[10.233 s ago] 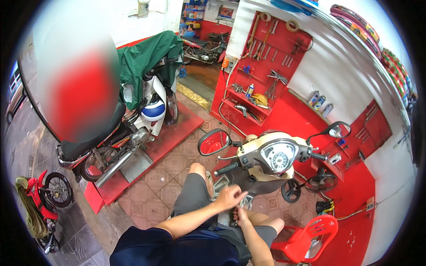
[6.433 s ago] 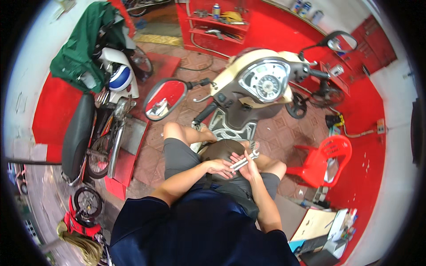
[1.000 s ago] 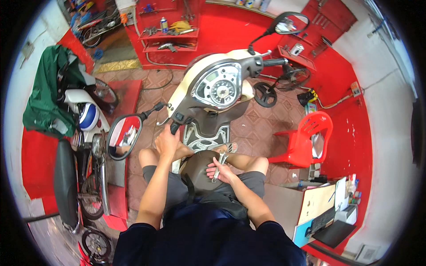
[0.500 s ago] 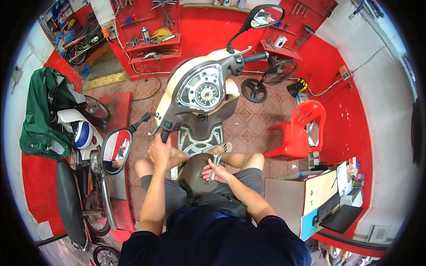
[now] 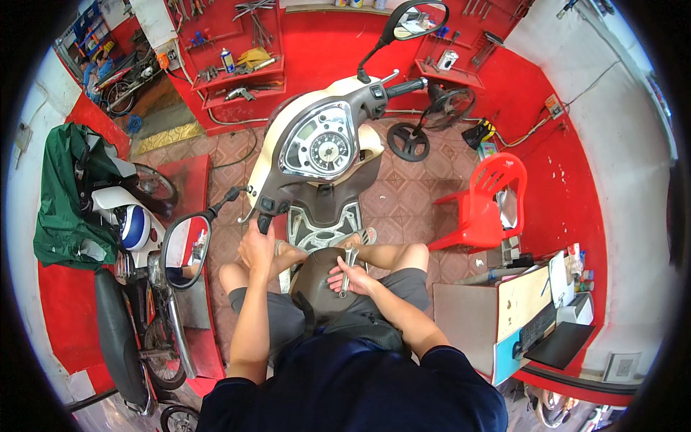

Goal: The person sits on a motorcycle in a shop and uses a wrench to tighten or adjust the side mirrors on the handlebars.

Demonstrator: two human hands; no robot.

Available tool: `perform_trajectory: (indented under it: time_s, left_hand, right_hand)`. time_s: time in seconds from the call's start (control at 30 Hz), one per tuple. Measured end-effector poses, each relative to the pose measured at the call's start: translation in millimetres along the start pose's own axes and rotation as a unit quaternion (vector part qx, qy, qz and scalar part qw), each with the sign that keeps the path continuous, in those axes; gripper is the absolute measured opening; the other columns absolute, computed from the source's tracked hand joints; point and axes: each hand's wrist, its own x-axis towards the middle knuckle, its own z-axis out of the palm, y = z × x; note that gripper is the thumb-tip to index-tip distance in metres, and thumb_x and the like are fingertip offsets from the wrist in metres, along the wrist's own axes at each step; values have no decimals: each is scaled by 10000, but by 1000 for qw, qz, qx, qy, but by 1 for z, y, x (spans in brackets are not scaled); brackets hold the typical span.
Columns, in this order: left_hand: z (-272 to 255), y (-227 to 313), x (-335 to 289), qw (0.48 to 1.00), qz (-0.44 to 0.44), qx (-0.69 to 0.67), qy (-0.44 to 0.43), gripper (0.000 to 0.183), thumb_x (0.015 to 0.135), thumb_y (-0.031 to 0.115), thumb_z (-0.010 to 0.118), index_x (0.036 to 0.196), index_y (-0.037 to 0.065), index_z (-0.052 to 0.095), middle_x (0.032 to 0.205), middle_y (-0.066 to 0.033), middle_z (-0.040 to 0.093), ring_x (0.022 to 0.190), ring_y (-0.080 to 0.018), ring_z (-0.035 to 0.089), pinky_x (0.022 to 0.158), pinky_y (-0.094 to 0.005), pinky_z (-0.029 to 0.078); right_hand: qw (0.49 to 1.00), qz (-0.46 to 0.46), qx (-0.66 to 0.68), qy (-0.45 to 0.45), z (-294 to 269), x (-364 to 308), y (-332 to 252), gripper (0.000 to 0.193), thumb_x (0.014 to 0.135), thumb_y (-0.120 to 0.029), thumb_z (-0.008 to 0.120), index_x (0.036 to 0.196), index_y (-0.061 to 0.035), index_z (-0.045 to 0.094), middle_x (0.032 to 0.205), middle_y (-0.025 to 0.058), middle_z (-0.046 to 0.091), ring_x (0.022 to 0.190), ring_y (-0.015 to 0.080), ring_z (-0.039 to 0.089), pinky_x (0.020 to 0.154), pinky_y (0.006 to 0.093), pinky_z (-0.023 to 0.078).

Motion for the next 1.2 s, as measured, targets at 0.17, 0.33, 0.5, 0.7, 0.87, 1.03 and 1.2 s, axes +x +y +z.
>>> perform_trajectory:
  time_s: [0.17,0.33,0.5,0.7,0.87,1.03,1.2]
  left_hand:
    - [-1,0,2,1000,-11,5,-15,336,854,401,611,911,71,582,792,-216,669,757,-438,642,657,-540,482]
    - [3,-6,4,1000,1,2,-9,353,850,443,600,944,103,591,761,-207,667,753,-429,645,659,-545,485]
    - [5,-6,3,1000,0,2,-1,357,847,441,606,936,95,589,757,-215,664,753,-439,641,665,-547,484]
    - [3,-5,2,1000,-3,-3,9,358,843,441,614,922,92,590,761,-217,666,753,-441,642,666,-550,481]
    - [2,-3,2,1000,-5,-4,0,349,846,435,609,917,95,593,760,-219,665,743,-449,639,659,-553,476]
    - [2,-4,2,1000,-1,-4,5,343,848,431,607,929,98,600,765,-221,666,747,-449,638,659,-549,477]
    - [-1,-1,1,1000,-3,-11,2,339,847,426,611,936,99,604,768,-220,666,752,-440,641,661,-545,478]
  right_hand:
    - [1000,0,4,-9,0,0,0,663,944,-595,428,1180,18,520,1047,223,650,895,310,665,744,400,555]
    - [1000,-1,4,-7,-1,3,1,656,945,-594,426,1176,14,520,1033,219,655,874,307,668,731,400,557]
    - [1000,2,9,5,-2,5,2,643,944,-584,440,1160,14,529,1019,220,659,848,310,677,698,391,565]
    - [1000,2,11,2,-1,4,1,640,944,-578,446,1151,21,532,1017,225,658,849,315,678,699,395,566]
    - [1000,-5,13,-5,-2,4,2,645,948,-578,438,1158,26,527,1019,228,655,856,323,675,705,394,565]
    - [1000,-3,6,3,-1,4,2,650,950,-581,429,1162,26,525,1013,227,655,856,323,674,706,392,564]
    - [1000,-1,6,2,-1,4,2,657,949,-589,422,1164,23,527,1011,220,657,852,312,675,703,388,564]
